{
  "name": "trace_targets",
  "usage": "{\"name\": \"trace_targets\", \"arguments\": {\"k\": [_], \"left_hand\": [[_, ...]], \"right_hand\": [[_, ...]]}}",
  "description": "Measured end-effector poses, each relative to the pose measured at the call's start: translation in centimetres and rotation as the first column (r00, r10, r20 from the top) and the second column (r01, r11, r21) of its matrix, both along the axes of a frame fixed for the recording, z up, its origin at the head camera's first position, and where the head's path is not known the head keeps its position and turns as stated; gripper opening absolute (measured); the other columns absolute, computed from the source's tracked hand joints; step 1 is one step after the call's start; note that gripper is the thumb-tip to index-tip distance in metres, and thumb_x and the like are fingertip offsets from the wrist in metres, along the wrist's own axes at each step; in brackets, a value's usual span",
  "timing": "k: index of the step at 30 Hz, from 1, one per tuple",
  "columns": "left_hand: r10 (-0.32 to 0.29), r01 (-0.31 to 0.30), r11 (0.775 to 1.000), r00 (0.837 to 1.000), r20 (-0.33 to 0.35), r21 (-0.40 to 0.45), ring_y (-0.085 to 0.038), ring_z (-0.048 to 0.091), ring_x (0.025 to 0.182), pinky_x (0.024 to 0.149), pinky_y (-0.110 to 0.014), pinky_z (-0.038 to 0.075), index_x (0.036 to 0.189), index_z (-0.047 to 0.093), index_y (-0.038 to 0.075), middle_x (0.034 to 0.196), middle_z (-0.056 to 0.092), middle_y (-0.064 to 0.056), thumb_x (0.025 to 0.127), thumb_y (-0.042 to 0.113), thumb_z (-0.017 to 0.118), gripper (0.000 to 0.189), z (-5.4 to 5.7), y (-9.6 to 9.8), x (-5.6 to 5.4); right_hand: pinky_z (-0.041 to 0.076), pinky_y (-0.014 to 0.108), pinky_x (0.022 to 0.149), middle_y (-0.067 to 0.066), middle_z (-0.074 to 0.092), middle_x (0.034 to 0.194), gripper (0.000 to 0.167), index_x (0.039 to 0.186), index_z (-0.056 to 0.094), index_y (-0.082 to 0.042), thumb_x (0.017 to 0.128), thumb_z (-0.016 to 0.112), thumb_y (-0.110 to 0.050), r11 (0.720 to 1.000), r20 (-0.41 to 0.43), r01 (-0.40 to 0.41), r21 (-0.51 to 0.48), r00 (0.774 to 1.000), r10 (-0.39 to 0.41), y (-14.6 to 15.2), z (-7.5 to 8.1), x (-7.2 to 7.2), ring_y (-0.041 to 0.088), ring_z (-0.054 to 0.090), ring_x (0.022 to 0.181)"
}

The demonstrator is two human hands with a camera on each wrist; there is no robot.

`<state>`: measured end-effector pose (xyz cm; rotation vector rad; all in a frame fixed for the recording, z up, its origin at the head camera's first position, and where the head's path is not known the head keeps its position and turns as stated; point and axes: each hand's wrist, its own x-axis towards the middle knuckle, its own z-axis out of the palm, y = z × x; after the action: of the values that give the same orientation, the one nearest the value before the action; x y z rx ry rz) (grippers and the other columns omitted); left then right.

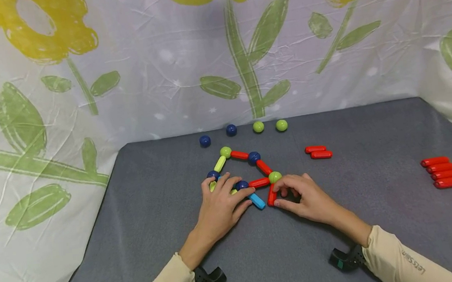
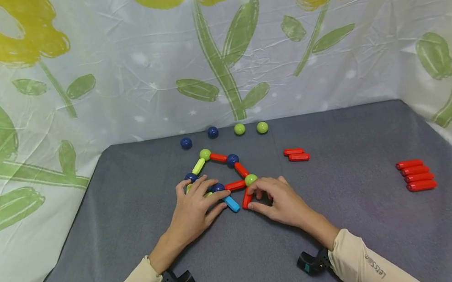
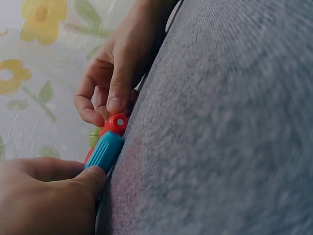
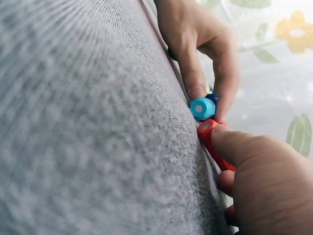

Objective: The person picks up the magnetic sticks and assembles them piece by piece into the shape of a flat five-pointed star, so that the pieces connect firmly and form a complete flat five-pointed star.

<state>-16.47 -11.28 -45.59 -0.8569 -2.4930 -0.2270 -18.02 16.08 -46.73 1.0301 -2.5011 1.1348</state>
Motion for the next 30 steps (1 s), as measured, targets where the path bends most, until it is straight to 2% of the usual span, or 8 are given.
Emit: {"name": "trace_targets", "arguments": {"k": [11,18,30], "left_hand": [[0.037,-0.037,0.999,0.999,-0.011,0.016,-0.035,0.062,0.127,0.104,-0.064,0.033,0.118,0.074,0.035,0.123,0.07,-0.003,0.093,0.048,0.071,0.028,0.02,0.47,0.09],[0.037,-0.036,0.998,0.999,-0.023,0.042,-0.034,0.064,0.124,0.102,-0.065,0.034,0.116,0.074,0.032,0.121,0.071,-0.003,0.091,0.046,0.074,0.028,-0.16,0.56,0.15],[0.043,-0.043,0.996,0.999,-0.007,0.078,-0.034,0.063,0.124,0.103,-0.064,0.032,0.116,0.074,0.031,0.12,0.07,-0.003,0.089,0.044,0.078,0.031,-0.15,0.41,0.27]], "right_hand": [[0.029,0.027,0.074,-0.012,0.066,0.094,0.031,0.108,0.066,-0.024,0.084,0.085,-0.023,1.0,0.005,-0.03,-0.007,1.0,0.03,-0.08,0.2,0.13,0.003,0.049,0.074],[0.028,0.027,0.074,-0.011,0.066,0.094,0.03,0.108,0.066,-0.023,0.084,0.084,-0.022,0.999,-0.012,-0.034,-0.009,0.999,0.034,-0.18,0.07,0.25,0.004,0.048,0.073],[0.028,0.027,0.073,-0.011,0.066,0.095,0.027,0.106,0.066,-0.024,0.086,0.083,-0.023,1.0,-0.018,-0.015,0.002,1.0,0.015,-0.52,-0.06,0.33,0.003,0.044,0.069]]}}
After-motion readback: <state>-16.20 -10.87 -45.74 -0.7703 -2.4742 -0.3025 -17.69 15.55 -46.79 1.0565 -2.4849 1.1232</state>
